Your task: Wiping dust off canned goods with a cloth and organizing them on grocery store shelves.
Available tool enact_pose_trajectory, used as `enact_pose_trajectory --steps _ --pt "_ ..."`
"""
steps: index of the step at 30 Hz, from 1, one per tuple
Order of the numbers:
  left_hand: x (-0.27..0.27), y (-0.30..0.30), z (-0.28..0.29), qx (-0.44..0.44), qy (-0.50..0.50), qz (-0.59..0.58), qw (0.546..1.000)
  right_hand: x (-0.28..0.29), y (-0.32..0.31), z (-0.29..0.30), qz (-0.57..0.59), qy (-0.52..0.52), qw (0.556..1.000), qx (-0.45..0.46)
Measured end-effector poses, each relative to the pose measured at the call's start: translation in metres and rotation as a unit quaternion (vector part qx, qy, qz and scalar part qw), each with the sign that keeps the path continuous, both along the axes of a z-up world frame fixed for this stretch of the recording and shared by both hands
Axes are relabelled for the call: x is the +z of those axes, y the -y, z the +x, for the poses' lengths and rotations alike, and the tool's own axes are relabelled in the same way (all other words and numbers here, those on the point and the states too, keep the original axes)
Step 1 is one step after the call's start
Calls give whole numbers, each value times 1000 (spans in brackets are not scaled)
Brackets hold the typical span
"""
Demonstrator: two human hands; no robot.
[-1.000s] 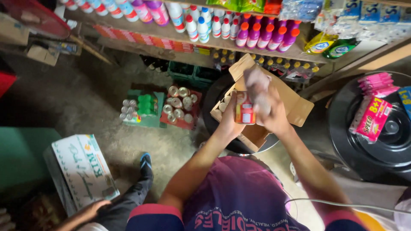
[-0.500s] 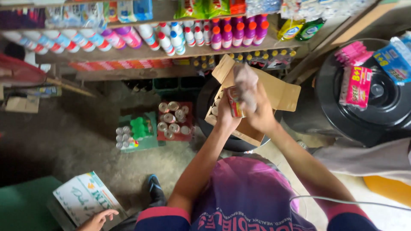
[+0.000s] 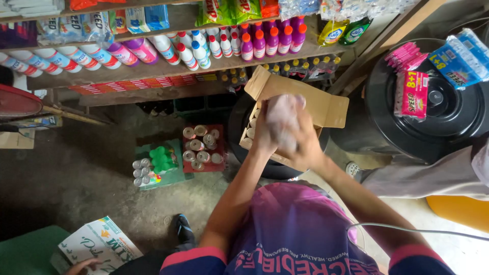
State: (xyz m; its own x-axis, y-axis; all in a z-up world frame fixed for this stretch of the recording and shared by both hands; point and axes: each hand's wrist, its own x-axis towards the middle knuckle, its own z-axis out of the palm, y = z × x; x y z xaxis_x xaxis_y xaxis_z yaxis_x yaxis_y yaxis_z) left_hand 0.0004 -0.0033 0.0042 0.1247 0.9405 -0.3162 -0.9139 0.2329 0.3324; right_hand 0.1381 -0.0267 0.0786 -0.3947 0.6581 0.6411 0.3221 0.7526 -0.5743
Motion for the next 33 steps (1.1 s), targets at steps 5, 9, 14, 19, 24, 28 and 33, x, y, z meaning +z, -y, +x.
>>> enact_pose_trajectory --steps 5,9,14,19,24,28,33 --pt "22 23 5 -7 -615 238 752 -38 -6 23 33 13 999 40" --pt "31 12 16 -26 7 59 998 -34 -20 13 -123 -109 985 -55" --pt "-226 -31 25 25 -650 336 681 -25 20 11 44 42 998 26" --pt "6 11 15 -25 -84 151 985 -49 -9 23 -69 -75 995 -6" --pt "14 5 27 -37 -4 94 995 -35 -14 19 -222 -181 957 -34" --pt "16 15 18 40 -235 104 966 -31 10 16 -24 -25 999 32" --pt "9 7 36 30 -107 -7 994 -19 -23 12 -2 -72 997 23"
